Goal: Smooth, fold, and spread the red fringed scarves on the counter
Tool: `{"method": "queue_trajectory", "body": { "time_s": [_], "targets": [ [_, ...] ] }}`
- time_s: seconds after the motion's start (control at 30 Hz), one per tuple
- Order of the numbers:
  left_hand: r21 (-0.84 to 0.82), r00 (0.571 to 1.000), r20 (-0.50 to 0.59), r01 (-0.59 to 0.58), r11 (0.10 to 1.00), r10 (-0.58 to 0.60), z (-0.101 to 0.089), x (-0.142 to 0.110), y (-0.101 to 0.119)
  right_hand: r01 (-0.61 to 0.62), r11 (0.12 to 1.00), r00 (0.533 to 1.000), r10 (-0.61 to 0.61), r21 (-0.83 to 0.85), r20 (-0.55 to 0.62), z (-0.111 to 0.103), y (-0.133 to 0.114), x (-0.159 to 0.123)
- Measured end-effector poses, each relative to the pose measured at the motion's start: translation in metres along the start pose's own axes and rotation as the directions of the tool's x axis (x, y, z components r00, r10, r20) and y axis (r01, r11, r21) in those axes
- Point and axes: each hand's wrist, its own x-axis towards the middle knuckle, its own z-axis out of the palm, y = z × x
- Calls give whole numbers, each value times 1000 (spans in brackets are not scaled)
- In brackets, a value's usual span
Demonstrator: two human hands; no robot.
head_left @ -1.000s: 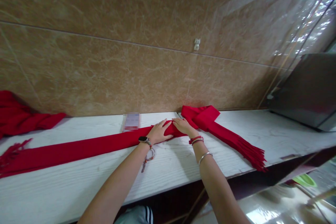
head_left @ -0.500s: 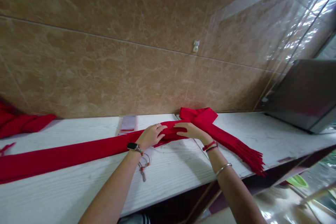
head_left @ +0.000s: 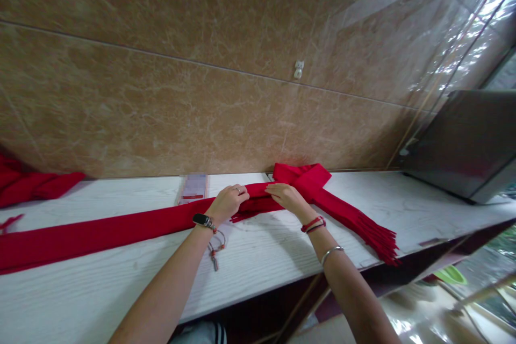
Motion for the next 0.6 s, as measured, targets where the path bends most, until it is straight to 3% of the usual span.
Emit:
{"method": "queue_trajectory", "body": {
  "time_s": [0.13,0.3,0.6],
  "targets": [
    [23,999,-54,2,1000,0,2,0,-4,24,996,997,-30,-89,-70,4,-9,3],
    [-93,997,62,-28,995,34,5,-1,0,14,1000,996,-12,-23,88,7,-5,-3],
    [-129,997,78,-6,992,17,-4,0,7,-67,998,993,66,6,98,-5,5,-31]
  ]
}}
